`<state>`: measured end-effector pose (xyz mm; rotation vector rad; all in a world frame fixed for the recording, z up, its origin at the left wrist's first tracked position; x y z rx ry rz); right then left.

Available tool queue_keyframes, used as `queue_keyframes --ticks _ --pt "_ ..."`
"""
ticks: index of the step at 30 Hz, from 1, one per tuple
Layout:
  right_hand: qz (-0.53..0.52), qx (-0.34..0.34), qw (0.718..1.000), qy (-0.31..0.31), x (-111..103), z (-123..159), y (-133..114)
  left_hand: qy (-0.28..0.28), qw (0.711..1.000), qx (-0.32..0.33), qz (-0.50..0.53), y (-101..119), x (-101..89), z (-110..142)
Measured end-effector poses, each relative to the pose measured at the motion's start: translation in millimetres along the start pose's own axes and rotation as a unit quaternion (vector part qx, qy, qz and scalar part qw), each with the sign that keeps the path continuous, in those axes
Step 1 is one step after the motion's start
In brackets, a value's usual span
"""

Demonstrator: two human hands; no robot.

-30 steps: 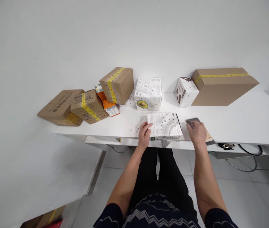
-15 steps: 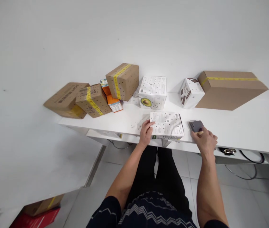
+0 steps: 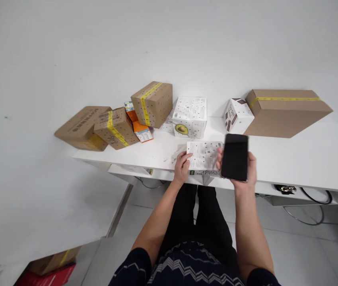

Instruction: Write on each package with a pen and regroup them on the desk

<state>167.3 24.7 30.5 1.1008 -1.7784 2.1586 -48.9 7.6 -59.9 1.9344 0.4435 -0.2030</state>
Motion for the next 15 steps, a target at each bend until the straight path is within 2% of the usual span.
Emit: queue_keyframes --ticks 3,6,11,15 --pt "-0.032 0.059 0.996 -0.062 19 -18 27 -0.002 1.0 0.006 -0.006 3 -1.4 0" --pt "-0.072 0.076 0.991 -0.089 27 -31 44 -0.002 1.0 0.012 -0.012 5 -2.2 1" --pt "-0.143 0.084 0.981 -0.103 26 -34 43 0.001 1.0 0.013 -0.017 3 -1.5 1" --pt "-0.248 0.081 0.956 -0.137 26 -33 40 0.003 1.0 0.015 -0.015 2 -1.1 0"
Point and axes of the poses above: each hand's wrist, its own z-axis away from the middle knuckle, its own x-axis out of the palm, y = z × x, the point moved 3 cm from there along -z, towards the middle knuckle, and after that the axes turned 12 degrees about -y, right-handed, at the moved point
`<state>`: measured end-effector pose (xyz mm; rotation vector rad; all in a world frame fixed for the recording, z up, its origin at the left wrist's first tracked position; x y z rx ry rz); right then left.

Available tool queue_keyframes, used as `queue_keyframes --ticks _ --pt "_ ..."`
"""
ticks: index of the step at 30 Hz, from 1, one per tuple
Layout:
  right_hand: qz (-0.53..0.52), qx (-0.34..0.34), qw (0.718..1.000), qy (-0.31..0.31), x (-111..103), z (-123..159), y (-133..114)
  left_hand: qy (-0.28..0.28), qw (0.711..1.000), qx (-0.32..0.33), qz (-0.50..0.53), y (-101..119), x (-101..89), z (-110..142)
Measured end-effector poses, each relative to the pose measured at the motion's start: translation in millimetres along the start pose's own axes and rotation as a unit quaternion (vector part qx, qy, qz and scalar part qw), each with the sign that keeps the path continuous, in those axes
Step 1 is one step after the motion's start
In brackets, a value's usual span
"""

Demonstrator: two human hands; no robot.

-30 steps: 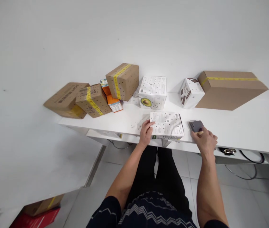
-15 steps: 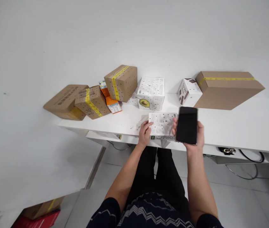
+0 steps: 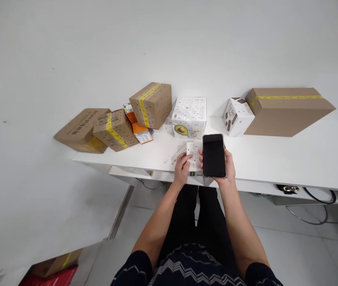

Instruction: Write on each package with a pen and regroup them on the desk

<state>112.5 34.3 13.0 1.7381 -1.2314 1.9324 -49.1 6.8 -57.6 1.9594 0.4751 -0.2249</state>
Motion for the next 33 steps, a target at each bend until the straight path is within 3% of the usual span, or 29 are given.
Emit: queue_keyframes --ticks 11,17,33 --pt "-0.04 -0.019 0.999 0.017 0.3 1.4 3.2 -0.007 1.0 -0.006 0.007 1.1 -0.7 1.7" --pt "-0.019 -0.04 0.999 -0.008 -1.4 2.1 4.2 -0.014 1.0 -0.016 -0.003 0.9 -0.8 1.7" --pt "-0.018 -0.024 1.0 0.001 -6.0 2.8 5.4 -0.01 1.0 -0.011 0.006 -3.4 -1.0 -0.1"
Point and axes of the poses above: each hand's wrist, its own z-axis away from the middle knuckle, its own x-axis out of the palm, y = z × x, the point moved 3 cm from there along -z, towards the middle knuckle, and after that the axes turned 12 degrees about -y, right-handed, at the moved point
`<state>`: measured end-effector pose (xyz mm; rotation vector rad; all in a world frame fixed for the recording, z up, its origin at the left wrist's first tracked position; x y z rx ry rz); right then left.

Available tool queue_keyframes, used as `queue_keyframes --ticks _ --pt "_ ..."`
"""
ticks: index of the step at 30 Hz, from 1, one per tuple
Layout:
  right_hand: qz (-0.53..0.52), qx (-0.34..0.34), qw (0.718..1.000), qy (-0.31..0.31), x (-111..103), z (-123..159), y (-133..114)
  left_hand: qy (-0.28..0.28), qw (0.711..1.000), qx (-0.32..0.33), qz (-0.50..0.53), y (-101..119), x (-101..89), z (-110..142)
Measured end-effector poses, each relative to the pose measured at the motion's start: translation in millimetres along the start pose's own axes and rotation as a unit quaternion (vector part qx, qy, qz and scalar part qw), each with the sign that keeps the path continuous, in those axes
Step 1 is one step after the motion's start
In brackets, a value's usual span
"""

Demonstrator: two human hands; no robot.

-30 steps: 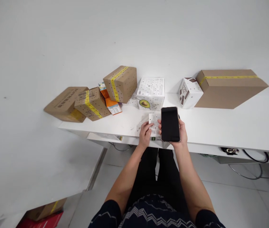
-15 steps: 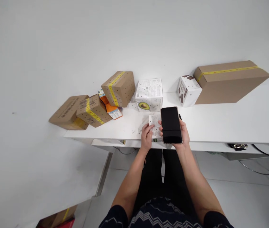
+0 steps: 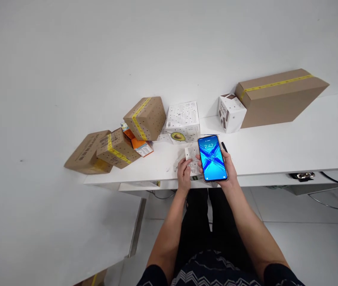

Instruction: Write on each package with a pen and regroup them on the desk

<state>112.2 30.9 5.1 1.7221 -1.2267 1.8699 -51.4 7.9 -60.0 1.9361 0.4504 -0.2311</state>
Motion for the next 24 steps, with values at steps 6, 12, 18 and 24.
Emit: queue_keyframes --ticks 6,12,18,24 --pt "0.058 -0.023 0.997 0.034 5 21 -17 -0.002 1.0 -0.008 0.004 0 -1.2 1" --pt "0.332 -0.191 0.889 0.252 -24 72 -90 -0.002 1.0 -0.021 -0.008 0 -1.1 1" --pt "0.754 -0.018 0.448 0.479 -70 98 -127 0.007 1.0 -0.021 -0.008 -1 0.0 1" --pt "0.862 0.017 0.24 0.446 -94 96 -118 -0.007 0.999 -0.04 -0.017 1 -2.7 -1"
Point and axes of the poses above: each hand's wrist, its own z-axis away from the middle knuckle, its own x-axis out of the palm, y = z × x, the point moved 3 cm from there along -z, towards the middle knuckle, and after that the axes turned 12 degrees about -y, right-handed, at the moved point
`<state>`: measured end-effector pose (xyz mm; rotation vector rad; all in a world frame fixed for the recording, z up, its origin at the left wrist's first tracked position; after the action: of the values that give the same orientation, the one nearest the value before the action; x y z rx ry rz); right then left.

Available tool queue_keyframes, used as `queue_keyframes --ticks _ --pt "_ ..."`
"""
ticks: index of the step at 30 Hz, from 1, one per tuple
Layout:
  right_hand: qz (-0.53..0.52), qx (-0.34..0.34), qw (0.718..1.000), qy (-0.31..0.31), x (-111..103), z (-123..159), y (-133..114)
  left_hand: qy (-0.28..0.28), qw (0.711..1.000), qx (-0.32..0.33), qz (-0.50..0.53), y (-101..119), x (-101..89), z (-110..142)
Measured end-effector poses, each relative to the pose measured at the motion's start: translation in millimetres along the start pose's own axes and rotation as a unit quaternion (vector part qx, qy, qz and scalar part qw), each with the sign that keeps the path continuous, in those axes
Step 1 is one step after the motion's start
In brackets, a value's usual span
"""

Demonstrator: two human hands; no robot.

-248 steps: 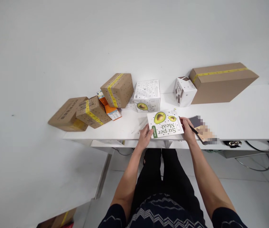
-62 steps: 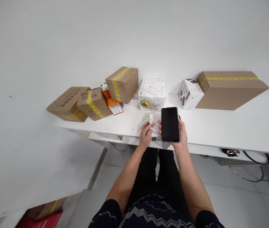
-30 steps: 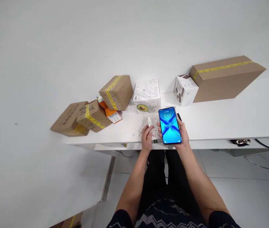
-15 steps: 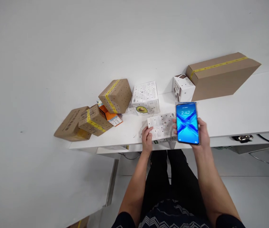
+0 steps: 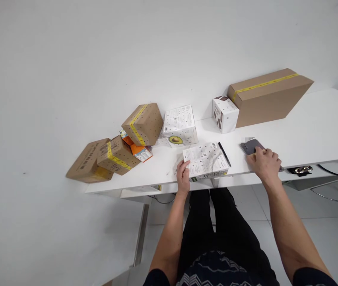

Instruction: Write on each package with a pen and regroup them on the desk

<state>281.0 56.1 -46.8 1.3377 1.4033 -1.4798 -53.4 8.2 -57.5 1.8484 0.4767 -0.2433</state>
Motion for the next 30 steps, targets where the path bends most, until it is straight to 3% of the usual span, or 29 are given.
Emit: queue_keyframes --ticks 4,6,8,10,12,17,21,23,27,30 --pt "-0.05 -0.007 0.999 -0.008 -10 7 -10 -0.058 0.998 -0.019 0.024 6 -6.0 5" --pt "-0.112 -0.09 0.989 -0.022 -18 19 -27 -0.109 0.993 -0.032 0.036 9 -8.0 13" --pt "-0.173 -0.224 0.957 -0.066 -20 38 -51 -0.147 0.988 -0.05 0.004 10 -9.0 23" --pt "-0.196 -0.314 0.923 -0.105 -14 58 -71 -0.149 0.985 -0.064 -0.05 11 -9.5 30" --pt "-0.194 -0.344 0.911 -0.119 -4 73 -85 -0.128 0.986 -0.073 -0.072 12 -9.3 33" --pt "-0.172 -0.357 0.914 -0.082 1 77 -101 -0.084 0.994 -0.075 0.014 23 -9.2 24" --pt "-0.18 -0.351 0.915 -0.088 -24 55 -104 -0.041 0.993 -0.042 0.102 44 -18.7 1" --pt "-0.207 -0.312 0.924 -0.077 -40 42 -102 -0.019 0.993 -0.011 0.116 50 -24.8 -10" --pt "-0.282 -0.193 0.94 -0.016 -66 19 -98 0.04 0.998 -0.014 0.05 30 -28.9 -20" --pt "-0.319 -0.157 0.935 0.001 -84 11 -100 0.037 0.997 -0.038 -0.053 -1 -20.6 -20"
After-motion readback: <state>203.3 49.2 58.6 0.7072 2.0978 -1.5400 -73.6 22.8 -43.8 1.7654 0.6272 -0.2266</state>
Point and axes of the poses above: each hand's wrist, its own z-axis away from the middle knuckle, its own x-axis out of the palm, y = z × x, the point moved 3 cm from there along -z, towards the middle knuckle, and after that the axes turned 12 degrees about -y, right-handed, at the moved point
